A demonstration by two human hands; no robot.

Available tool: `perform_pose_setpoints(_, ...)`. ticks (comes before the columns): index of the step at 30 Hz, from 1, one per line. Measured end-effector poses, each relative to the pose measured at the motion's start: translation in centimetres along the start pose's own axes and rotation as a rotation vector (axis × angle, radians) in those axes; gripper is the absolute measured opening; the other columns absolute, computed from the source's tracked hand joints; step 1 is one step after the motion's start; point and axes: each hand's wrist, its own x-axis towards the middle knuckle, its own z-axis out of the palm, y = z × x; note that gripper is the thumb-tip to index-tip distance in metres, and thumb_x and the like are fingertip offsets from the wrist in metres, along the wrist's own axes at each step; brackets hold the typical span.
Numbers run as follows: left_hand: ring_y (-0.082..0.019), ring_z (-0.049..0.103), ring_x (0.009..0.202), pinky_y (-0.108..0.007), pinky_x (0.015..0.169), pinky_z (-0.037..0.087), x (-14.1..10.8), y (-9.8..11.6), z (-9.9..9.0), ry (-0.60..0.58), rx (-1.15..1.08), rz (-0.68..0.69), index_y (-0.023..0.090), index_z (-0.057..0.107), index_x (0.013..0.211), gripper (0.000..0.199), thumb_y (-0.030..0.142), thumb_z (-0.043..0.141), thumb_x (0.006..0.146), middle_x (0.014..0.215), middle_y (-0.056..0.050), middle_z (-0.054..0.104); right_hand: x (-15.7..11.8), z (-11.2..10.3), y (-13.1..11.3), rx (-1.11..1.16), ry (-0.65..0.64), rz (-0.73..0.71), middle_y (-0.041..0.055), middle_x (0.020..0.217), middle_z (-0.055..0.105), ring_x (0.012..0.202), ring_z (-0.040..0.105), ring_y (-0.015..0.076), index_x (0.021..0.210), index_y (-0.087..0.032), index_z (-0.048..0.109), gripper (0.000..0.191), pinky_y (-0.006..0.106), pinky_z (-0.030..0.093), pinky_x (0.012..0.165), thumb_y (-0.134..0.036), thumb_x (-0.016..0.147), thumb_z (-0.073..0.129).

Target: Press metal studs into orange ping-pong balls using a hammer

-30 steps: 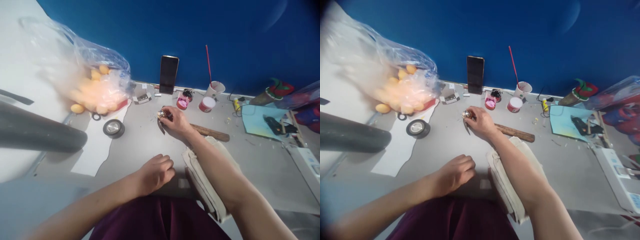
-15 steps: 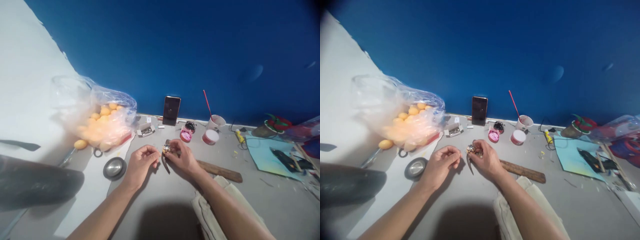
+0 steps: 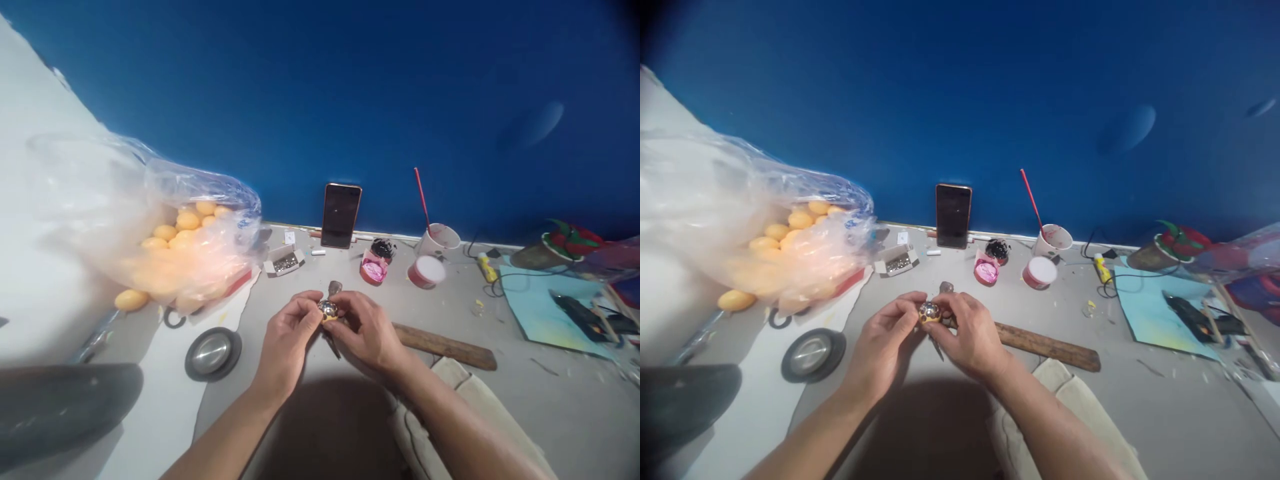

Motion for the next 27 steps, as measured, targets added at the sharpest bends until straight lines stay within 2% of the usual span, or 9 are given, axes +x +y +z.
perform_pose_setpoints(2, -0.021, 0.067, 0.104, -0.032, 0.096, 0.053, -0.1, 0.3, 0.4, -0.029, 0.024, -0.008, 0.016, 0.07, 0.073, 0.029, 0.04, 0.082, 0.084, 0.121, -0.007, 0.065, 0.0, 0.1, -0.1, -0.009, 0.025, -0.022, 0.0044, 0.095, 0.074, 0.083, 0.067, 0.0206, 0.11, -0.023, 0.065, 0.02, 0.033, 0.052, 0.077, -0.031, 0.093, 0.071)
perform_pose_setpoints(5, -0.022, 0.068, 0.102, -0.033, 0.095, 0.053, -0.2, 0.8, 0.9, -0.031, 0.07, 0.017, 0.017, 0.072, 0.075, 0.024, 0.038, 0.082, 0.083, 0.118, -0.007, 0.067, 0.0, 0.1, -0.3, -0.042, 0.076, -0.074, 0.0052, 0.095, 0.073, 0.084, 0.066, 0.0216, 0.111, -0.024, 0.066, 0.019, 0.035, 0.054, 0.078, -0.029, 0.094, 0.071)
perform_pose_setpoints(10, -0.021, 0.068, 0.099, -0.032, 0.095, 0.053, -0.1, 1.2, 1.1, 0.004, 0.086, 0.015, 0.017, 0.073, 0.071, 0.023, 0.036, 0.084, 0.08, 0.109, -0.006, 0.067, 0.0, 0.2, -0.6, -0.045, 0.209, -0.187, 0.0096, 0.111, 0.071, 0.103, 0.067, 0.0246, 0.112, -0.025, 0.07, 0.016, 0.041, 0.057, 0.089, -0.025, 0.095, 0.07)
perform_pose_setpoints(14, -0.023, 0.067, 0.099, -0.033, 0.088, 0.056, -0.1, 1.1, 0.9, 0.027, 0.087, -0.011, 0.017, 0.074, 0.067, 0.025, 0.037, 0.086, 0.075, 0.106, -0.008, 0.067, 0.1, 0.1, -1.1, 0.011, 0.254, -0.254, 0.006, 0.096, 0.074, 0.092, 0.068, 0.0212, 0.101, -0.025, 0.075, 0.009, 0.037, 0.058, 0.081, -0.02, 0.097, 0.07)
perform_pose_setpoints(17, -0.026, 0.065, 0.105, -0.034, 0.088, 0.056, -0.2, 1.0, 0.8, 0.008, 0.102, -0.004, 0.017, 0.074, 0.067, 0.027, 0.039, 0.085, 0.078, 0.105, -0.009, 0.068, 0.1, 0.0, -1.3, 0.052, 0.27, -0.268, 0.0049, 0.091, 0.076, 0.088, 0.069, 0.0203, 0.097, -0.025, 0.076, 0.006, 0.035, 0.057, 0.079, -0.02, 0.095, 0.072)
perform_pose_setpoints(21, -0.025, 0.067, 0.107, -0.034, 0.093, 0.056, -0.4, 1.0, 0.5, -0.061, 0.083, 0.02, 0.018, 0.077, 0.078, 0.024, 0.041, 0.082, 0.083, 0.113, -0.01, 0.07, 0.3, -0.2, -1.5, 0.107, 0.275, -0.17, 0.0051, 0.089, 0.075, 0.088, 0.07, 0.0214, 0.089, -0.026, 0.078, 0.004, 0.037, 0.057, 0.081, -0.026, 0.093, 0.076)
perform_pose_setpoints(24, -0.024, 0.069, 0.105, -0.033, 0.091, 0.058, -0.3, 0.9, 0.3, -0.093, 0.022, 0.016, 0.018, 0.078, 0.083, 0.022, 0.038, 0.086, 0.08, 0.115, -0.01, 0.071, 0.4, -0.6, -1.7, 0.191, 0.212, -0.041, 0.0061, 0.091, 0.074, 0.09, 0.07, 0.0219, 0.08, -0.026, 0.078, 0.01, 0.037, 0.058, 0.083, -0.029, 0.09, 0.078)
perform_pose_setpoints(27, -0.021, 0.07, 0.099, -0.031, 0.086, 0.06, 0.0, 0.8, 0.2, -0.075, -0.019, 0.011, 0.018, 0.075, 0.086, 0.023, 0.034, 0.089, 0.077, 0.113, -0.009, 0.072, 0.6, -0.9, -1.6, 0.359, 0.126, 0.08, 0.0074, 0.098, 0.074, 0.095, 0.071, 0.0215, 0.078, -0.024, 0.077, 0.012, 0.035, 0.058, 0.086, -0.03, 0.089, 0.077)
